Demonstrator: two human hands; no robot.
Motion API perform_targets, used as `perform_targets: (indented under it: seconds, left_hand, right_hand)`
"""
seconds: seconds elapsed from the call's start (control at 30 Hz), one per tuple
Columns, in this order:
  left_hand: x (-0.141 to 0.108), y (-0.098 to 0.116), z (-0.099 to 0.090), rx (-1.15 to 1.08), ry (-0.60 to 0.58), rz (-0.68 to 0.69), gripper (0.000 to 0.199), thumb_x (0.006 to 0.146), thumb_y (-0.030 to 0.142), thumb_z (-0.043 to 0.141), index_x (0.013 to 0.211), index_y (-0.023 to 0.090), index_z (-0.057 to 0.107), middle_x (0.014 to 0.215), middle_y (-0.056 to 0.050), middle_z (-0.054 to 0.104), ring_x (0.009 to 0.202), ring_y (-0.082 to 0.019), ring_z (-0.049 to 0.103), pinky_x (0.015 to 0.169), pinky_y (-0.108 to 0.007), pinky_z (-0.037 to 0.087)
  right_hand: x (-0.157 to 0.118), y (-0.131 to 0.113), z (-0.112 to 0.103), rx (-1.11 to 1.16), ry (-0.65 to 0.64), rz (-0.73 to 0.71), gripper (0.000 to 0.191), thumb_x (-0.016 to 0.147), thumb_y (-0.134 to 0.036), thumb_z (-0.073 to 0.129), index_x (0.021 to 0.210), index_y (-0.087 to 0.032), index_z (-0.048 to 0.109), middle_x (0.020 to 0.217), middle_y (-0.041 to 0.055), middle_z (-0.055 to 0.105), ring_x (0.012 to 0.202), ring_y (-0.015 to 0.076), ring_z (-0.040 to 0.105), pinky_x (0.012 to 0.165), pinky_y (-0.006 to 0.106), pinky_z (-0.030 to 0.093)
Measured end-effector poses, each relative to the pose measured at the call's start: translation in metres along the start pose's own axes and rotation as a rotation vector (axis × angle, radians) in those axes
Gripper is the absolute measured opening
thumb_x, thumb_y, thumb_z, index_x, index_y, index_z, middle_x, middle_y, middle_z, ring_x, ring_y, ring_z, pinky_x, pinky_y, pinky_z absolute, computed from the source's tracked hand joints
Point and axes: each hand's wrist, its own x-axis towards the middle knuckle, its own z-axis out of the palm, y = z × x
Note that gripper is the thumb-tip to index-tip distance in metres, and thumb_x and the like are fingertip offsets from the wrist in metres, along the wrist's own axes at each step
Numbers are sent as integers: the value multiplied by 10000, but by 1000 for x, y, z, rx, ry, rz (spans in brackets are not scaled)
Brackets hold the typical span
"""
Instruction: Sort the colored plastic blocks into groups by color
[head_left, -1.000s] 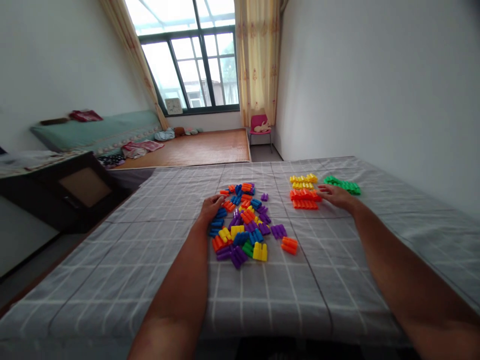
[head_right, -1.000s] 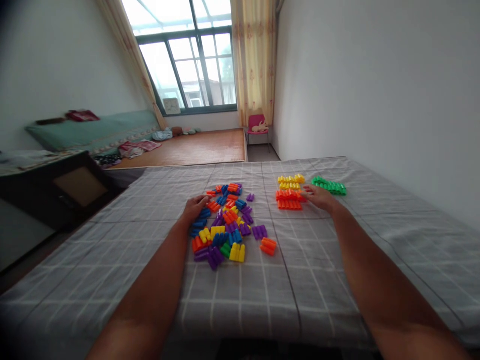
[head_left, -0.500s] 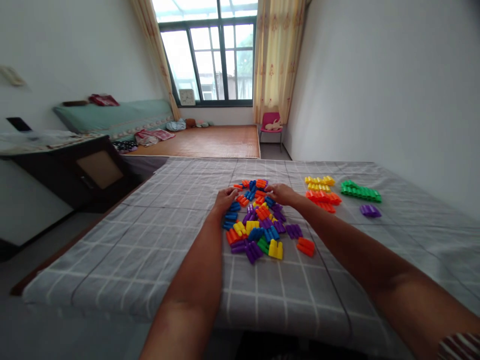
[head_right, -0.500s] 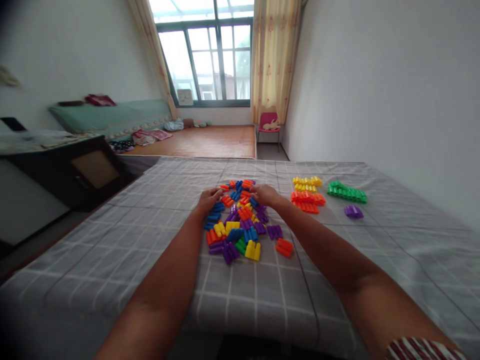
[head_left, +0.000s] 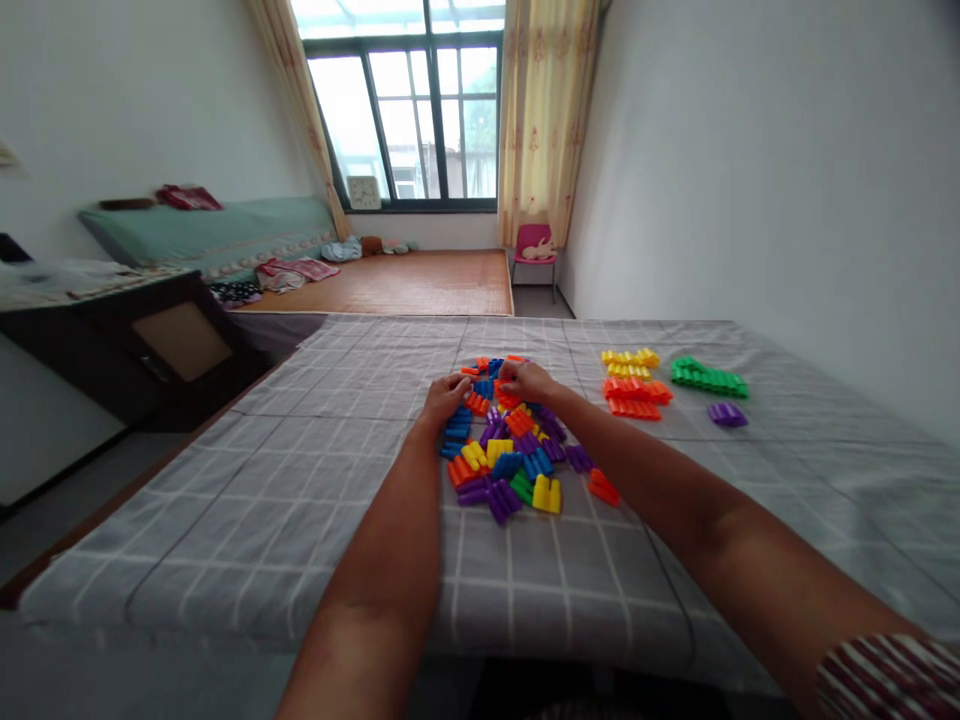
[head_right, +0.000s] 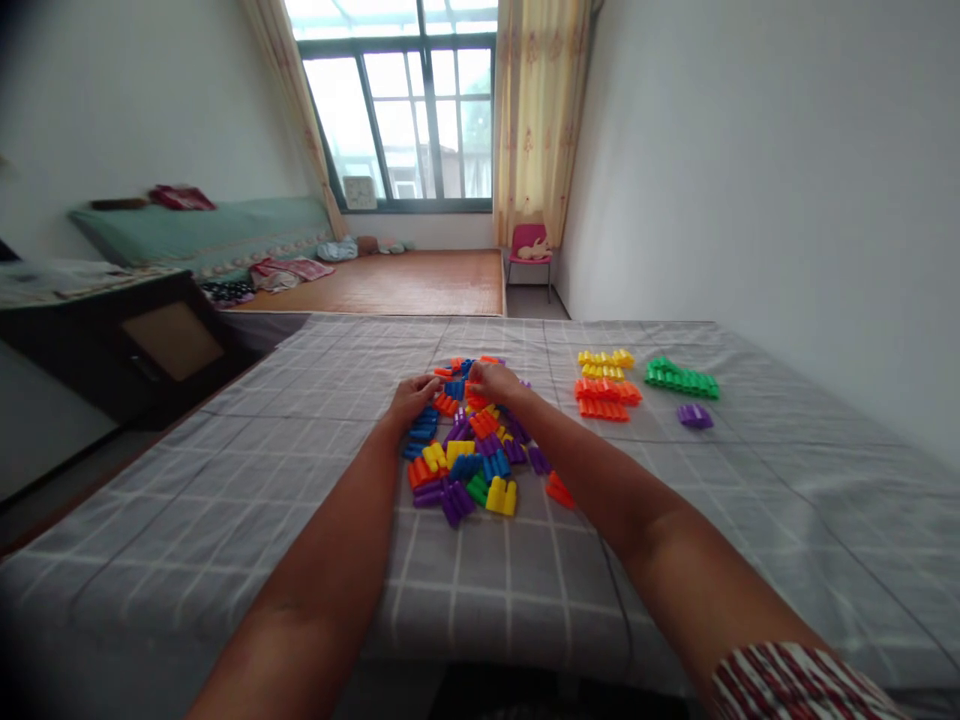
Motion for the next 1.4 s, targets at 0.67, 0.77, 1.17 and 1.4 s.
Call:
perform_targets:
  seconds: [0.67, 0.77, 1.17, 1.4]
  left_hand:
    - [1, 9, -7, 151, -24, -39, 583, 680, 636, 623, 976, 151, 752, 915, -64, 755, 873, -231, 662, 743, -287, 490]
    - [1, 10, -7, 179, -34, -21, 569, 680, 630, 626, 963, 153, 755, 915, -58, 757, 876, -233, 662, 762, -290, 490]
    - [0, 10, -7, 183, -41, -21, 501, 703, 570, 621, 953, 161, 764, 950, -57, 759, 918, -247, 664, 787, -302, 500]
    - [-4, 19, -5, 152, -35, -25, 496, 685, 575, 643, 920, 155, 766, 910, -42, 762, 909, -244, 659, 797, -298, 493]
  right_hand:
    - [-132, 128, -85, 1086, 415, 299, 420, 593, -395, 804, 910, -179, 633, 911, 57, 694, 756, 131, 622, 695, 269, 514]
    - [-140, 131, -85, 929, 390, 272, 378, 686, -421, 747, 955, -178, 643, 885, 60, 708, 737, 141, 633, 690, 284, 528]
    - [-80, 89, -37, -209, 55, 26, 464, 764, -124, 661, 1223, -196, 652, 1256, 108, 656, 1139, 268, 576, 1001, 393, 399]
    - [-73, 91, -42, -5, -38, 45, 250, 853, -170, 578, 1070, -190, 699, 1006, 78, 738, 945, 212, 670, 868, 310, 474]
